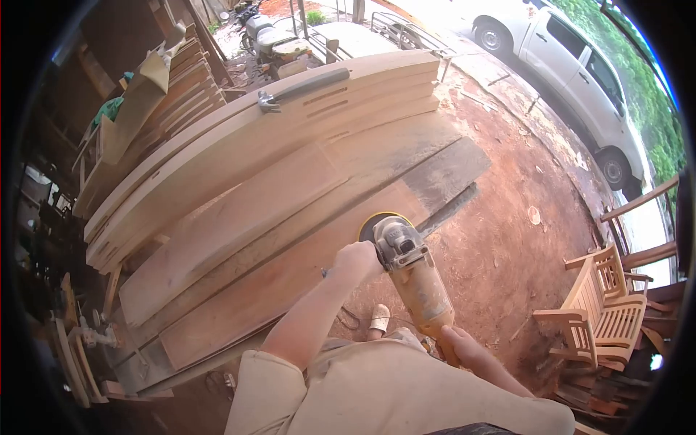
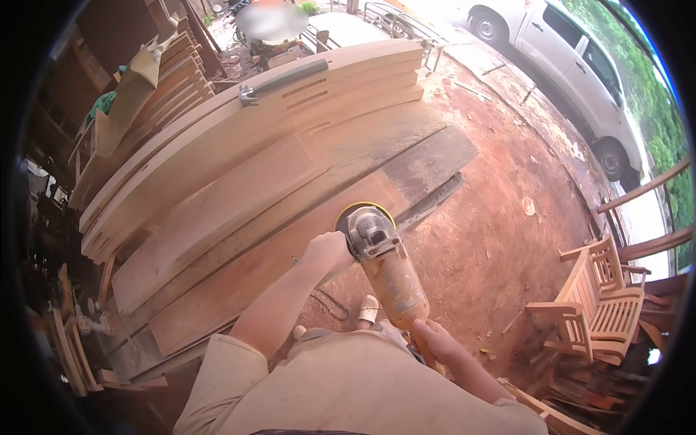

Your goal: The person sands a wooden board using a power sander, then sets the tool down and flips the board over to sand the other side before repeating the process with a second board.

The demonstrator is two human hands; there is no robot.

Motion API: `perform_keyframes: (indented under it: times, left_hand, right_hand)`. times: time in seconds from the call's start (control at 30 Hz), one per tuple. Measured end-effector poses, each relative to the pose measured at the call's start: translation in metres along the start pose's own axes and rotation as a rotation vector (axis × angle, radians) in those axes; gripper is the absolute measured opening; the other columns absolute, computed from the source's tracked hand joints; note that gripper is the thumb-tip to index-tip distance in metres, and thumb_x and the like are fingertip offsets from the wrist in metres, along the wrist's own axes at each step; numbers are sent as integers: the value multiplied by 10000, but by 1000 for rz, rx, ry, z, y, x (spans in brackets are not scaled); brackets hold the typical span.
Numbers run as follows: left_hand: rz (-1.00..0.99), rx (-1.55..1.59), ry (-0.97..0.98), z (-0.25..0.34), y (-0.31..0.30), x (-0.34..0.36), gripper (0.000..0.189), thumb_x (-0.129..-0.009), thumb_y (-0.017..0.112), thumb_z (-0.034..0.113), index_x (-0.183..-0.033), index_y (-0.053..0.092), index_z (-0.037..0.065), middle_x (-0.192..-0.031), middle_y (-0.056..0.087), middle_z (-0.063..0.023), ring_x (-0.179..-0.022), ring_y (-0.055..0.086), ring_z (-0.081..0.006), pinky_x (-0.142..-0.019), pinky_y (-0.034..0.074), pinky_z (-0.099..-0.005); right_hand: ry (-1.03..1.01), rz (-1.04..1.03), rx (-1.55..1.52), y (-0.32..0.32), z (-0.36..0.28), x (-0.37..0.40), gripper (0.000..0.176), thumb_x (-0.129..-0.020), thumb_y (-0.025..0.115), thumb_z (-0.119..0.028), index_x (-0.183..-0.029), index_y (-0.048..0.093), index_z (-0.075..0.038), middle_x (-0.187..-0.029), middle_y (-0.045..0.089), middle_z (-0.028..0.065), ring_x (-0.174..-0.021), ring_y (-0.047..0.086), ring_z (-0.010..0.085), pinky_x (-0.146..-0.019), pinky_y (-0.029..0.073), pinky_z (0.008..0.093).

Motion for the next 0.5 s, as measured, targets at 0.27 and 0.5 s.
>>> perform_keyframes:
  times: [0.27, 0.5]
  left_hand:
    - [39, 172, -252, -143, 37, 110, 329, -841, 745, 269, -1065, 797, 33, -1112, 768, -225, -1104, 738, -368, -959, 592, -454]
    - [115, 351, -471, -239, 49, 209, 362, -850, 769, 340, -1053, 796, 42, -1091, 770, -222, -1083, 734, -394, -955, 589, -482]
  right_hand:
    - [33, -317, 284, 65, 31, -18, 589, -1078, 523, -511, -1386, 545, -8, -996, 587, -7, -847, 532, 102, -734, 471, 302]
    - [120, -415, 549, 154, 11, -10, 604, -1070, 540, -496, -1442, 559, -20, -1151, 614, 39, -989, 575, 138, -855, 506, 331]
Point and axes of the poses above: each hand's wrist, its own x-axis away from the middle knuckle, its own y-axis out of the palm, z = x × y, the point moved 5 cm from there along -x, towards the middle knuckle
